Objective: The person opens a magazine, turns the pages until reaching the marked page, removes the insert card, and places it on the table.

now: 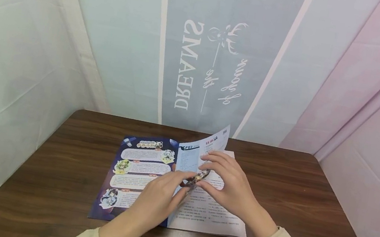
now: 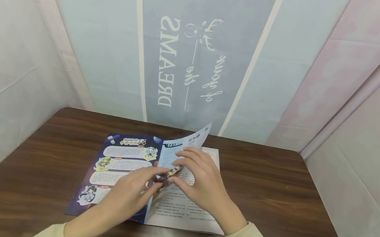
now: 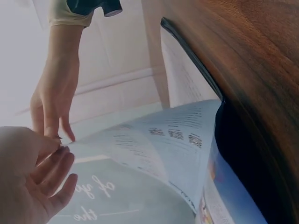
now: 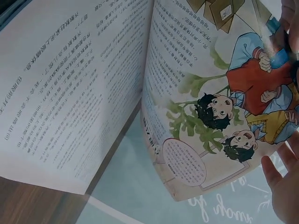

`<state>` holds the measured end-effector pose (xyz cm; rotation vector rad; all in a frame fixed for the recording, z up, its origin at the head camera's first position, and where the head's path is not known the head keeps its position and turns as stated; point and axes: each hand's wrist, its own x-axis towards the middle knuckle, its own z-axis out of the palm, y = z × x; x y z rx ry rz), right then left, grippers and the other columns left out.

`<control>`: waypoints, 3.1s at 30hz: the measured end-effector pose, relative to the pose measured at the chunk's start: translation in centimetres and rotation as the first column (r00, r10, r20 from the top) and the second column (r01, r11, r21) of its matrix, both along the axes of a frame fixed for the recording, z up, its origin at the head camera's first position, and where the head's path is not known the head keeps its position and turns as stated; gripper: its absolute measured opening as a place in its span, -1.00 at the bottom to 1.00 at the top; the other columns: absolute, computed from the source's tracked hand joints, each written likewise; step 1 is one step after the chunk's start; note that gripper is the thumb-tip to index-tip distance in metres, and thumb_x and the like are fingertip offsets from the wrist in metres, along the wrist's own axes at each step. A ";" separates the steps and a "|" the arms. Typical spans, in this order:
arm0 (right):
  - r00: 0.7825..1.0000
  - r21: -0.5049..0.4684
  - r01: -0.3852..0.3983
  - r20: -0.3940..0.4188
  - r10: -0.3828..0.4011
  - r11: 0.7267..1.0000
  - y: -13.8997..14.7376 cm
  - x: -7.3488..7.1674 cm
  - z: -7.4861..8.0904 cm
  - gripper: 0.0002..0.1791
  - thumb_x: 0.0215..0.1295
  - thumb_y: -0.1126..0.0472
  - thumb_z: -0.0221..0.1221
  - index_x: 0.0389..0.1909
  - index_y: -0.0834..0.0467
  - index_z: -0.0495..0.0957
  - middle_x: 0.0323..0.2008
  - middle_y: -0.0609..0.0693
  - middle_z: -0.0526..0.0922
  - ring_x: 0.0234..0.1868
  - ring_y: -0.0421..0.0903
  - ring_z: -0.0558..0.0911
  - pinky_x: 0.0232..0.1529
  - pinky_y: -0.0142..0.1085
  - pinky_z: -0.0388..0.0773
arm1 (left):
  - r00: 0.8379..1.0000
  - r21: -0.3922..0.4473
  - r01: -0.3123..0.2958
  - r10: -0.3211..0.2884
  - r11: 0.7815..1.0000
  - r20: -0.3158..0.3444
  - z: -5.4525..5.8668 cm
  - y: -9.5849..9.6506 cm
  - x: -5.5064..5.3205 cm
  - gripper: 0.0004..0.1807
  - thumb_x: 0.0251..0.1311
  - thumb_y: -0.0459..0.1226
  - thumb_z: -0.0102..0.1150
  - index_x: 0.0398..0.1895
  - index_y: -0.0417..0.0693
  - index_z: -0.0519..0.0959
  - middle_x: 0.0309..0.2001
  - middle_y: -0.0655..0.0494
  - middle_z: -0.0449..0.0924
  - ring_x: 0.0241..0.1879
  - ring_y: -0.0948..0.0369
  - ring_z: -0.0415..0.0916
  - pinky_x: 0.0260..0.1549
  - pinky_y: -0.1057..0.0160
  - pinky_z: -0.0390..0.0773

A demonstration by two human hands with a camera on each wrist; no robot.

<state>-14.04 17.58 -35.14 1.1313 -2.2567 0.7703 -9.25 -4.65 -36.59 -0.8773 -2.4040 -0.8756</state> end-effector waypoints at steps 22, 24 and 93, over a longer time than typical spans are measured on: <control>0.996 0.225 0.086 0.006 -0.090 0.970 4.7 0.6 -3.0 -0.42 0.33 -0.16 0.24 0.25 0.07 0.50 0.37 0.04 0.40 0.32 0.04 0.41 0.27 -0.05 0.34 | 0.912 -0.010 -0.370 0.365 0.929 0.185 -1.9 -7.9 -0.5 -0.14 0.06 -0.42 0.45 0.43 -0.15 0.21 -0.07 -0.22 0.64 -0.33 0.07 0.62 -0.45 0.10 0.62; 0.995 0.243 0.089 0.024 -0.097 0.966 5.4 0.7 -3.5 -0.41 0.30 -0.13 0.28 0.25 0.07 0.51 0.37 0.03 0.40 0.31 0.02 0.42 0.26 -0.06 0.34 | 0.894 -0.037 -0.387 0.385 0.921 0.227 -2.0 -8.8 -0.4 -0.11 0.06 -0.41 0.45 0.45 -0.13 0.18 0.03 -0.28 0.60 -0.35 0.05 0.61 -0.45 0.07 0.61; 0.936 0.341 0.122 0.272 -0.222 0.932 11.9 2.9 -7.7 -0.58 0.09 -0.06 0.45 -0.03 -0.05 0.66 0.17 -0.07 0.58 0.21 0.00 0.52 0.29 -0.46 0.24 | 0.829 -0.454 -0.080 0.312 0.888 0.464 -6.3 -19.4 1.3 -0.36 0.02 0.02 0.48 0.19 0.07 0.56 0.32 -0.07 0.40 0.23 -0.16 0.39 -0.03 -0.30 0.52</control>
